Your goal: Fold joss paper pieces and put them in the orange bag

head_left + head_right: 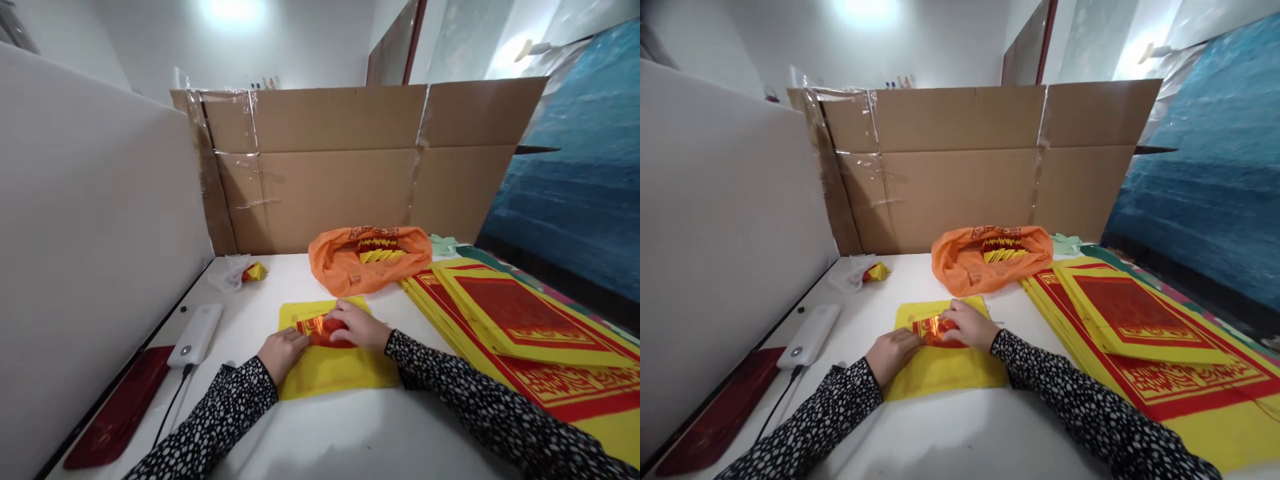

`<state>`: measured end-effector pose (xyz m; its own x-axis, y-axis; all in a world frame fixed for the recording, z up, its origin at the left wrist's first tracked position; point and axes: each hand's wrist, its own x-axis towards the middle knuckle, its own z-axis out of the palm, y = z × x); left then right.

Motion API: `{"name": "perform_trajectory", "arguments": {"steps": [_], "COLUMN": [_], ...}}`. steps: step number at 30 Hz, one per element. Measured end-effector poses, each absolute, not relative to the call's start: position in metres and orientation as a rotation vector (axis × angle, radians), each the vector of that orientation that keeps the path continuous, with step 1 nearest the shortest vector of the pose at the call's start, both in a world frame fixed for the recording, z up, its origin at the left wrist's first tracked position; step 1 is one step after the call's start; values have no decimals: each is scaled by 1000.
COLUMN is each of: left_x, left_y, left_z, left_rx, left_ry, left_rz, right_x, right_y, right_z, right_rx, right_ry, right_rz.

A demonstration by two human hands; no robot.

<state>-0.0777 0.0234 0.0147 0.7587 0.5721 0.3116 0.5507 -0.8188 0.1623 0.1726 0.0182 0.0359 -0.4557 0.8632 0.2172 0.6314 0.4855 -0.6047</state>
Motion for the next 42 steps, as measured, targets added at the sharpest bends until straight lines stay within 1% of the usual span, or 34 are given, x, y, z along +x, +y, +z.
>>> {"name": "perform_trajectory", "arguments": {"steps": [3, 7, 14, 19, 24, 27, 31, 33, 36, 42], "left_x": [-75, -81, -85, -80, -86, -88, -83, -77, -69, -61], "left_y": [34, 57, 70, 67, 70, 72, 66, 57, 41, 22], "left_z": [19, 17, 5, 5, 5, 4, 6, 6, 2, -19], "left_rx": [2455, 1978, 1806, 1857, 1906, 1962, 2274, 2525, 2799, 3005], "left_ry": [989, 889, 1053, 1090, 1059, 1121, 1265, 1223, 1039, 1037], "left_rz": [597, 673, 883, 893, 895, 899, 914, 863, 710, 561], "right_x": [146, 127, 123, 125, 129, 127, 126, 126, 126, 127], "right_y": [-1, -4, 1, 3, 3, 0, -3, -3, -3, -2], "right_z": [24, 12, 6, 5, 4, 6, 8, 8, 7, 8], "right_rx": [-1240, -1363, -1384, -1361, -1354, -1362, -1400, -1414, -1430, -1427], "right_ry": [-2116, -1947, -1700, -1687, -1601, -1683, -1867, -1902, -1916, -1954], "right_rz": [641, 541, 727, 638, 821, 776, 621, 596, 582, 549]}}
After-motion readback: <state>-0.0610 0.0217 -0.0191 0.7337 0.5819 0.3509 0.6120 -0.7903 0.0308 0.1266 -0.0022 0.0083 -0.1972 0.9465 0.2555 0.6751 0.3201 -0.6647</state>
